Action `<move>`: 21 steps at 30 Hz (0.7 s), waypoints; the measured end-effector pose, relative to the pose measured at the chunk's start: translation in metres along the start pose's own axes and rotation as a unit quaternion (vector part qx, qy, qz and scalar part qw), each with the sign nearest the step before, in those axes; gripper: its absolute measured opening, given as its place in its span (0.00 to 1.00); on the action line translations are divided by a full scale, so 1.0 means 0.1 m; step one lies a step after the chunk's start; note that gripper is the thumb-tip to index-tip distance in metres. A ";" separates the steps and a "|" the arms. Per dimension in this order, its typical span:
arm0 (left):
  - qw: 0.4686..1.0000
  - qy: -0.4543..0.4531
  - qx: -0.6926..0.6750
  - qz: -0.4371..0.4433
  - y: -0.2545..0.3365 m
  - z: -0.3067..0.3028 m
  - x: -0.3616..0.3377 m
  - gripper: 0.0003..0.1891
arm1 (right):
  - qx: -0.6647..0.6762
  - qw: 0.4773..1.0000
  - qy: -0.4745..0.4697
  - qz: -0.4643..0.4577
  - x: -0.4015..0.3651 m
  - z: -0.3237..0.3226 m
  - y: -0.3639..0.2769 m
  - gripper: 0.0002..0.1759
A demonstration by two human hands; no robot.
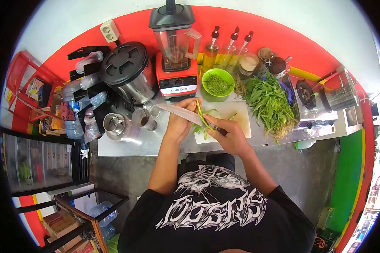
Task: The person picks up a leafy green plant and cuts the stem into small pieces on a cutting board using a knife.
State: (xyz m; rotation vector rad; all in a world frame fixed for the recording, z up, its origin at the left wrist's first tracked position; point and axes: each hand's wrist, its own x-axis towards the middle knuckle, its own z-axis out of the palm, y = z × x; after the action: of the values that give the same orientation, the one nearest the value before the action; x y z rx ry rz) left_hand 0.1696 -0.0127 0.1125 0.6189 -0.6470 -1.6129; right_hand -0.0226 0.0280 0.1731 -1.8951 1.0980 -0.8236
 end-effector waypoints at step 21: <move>0.993 -0.031 0.105 0.034 -0.05 0.04 0.05 0.09 | 0.037 0.999 0.008 -0.017 -0.03 -0.01 0.10 0.27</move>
State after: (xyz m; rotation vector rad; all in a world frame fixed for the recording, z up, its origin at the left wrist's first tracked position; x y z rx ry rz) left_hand 0.1626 -0.0169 0.1112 0.6940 -0.8833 -1.5174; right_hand -0.0291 0.0269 0.1646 -1.8536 1.0342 -0.8865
